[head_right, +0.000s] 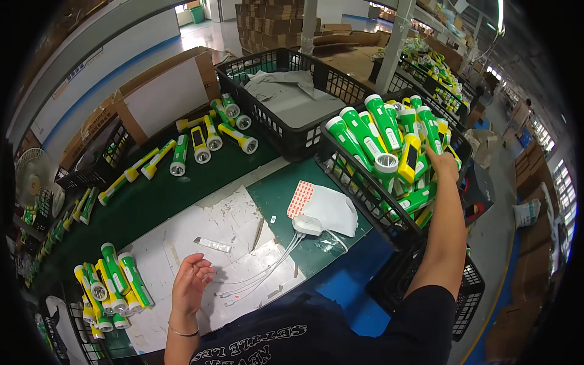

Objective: Applying labels or stickers to flashlights on an industrial assembly line.

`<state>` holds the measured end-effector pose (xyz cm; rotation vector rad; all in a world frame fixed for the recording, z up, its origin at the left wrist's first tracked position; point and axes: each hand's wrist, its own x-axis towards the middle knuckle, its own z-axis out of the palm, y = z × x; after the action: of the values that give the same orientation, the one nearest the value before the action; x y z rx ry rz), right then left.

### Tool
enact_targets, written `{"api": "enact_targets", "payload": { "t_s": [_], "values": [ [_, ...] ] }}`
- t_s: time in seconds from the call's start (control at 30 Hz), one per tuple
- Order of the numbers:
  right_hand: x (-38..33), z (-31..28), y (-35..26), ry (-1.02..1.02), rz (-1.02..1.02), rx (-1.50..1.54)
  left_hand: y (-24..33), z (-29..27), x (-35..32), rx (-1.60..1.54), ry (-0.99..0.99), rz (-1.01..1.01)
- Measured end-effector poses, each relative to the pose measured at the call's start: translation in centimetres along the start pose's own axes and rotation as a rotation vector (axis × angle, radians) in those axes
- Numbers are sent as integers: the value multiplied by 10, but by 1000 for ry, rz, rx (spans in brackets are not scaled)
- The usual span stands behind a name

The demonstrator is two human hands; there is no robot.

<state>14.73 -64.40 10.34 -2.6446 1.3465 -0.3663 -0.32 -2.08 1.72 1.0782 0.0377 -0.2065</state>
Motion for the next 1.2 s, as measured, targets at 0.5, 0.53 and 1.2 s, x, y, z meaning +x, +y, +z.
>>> {"api": "enact_targets", "payload": {
  "t_s": [0.5, 0.53, 1.2],
  "values": [
    [-48, -24, -105, 143, -585, 102, -2, 15, 26, 74, 38, -92],
    [-70, -23, -119, 32, -628, 18, -3, 18, 28, 72, 33, -109],
    [19, -12, -146, 93, -208, -250, 23, -3, 3, 179, 98, -63]
  ]
}}
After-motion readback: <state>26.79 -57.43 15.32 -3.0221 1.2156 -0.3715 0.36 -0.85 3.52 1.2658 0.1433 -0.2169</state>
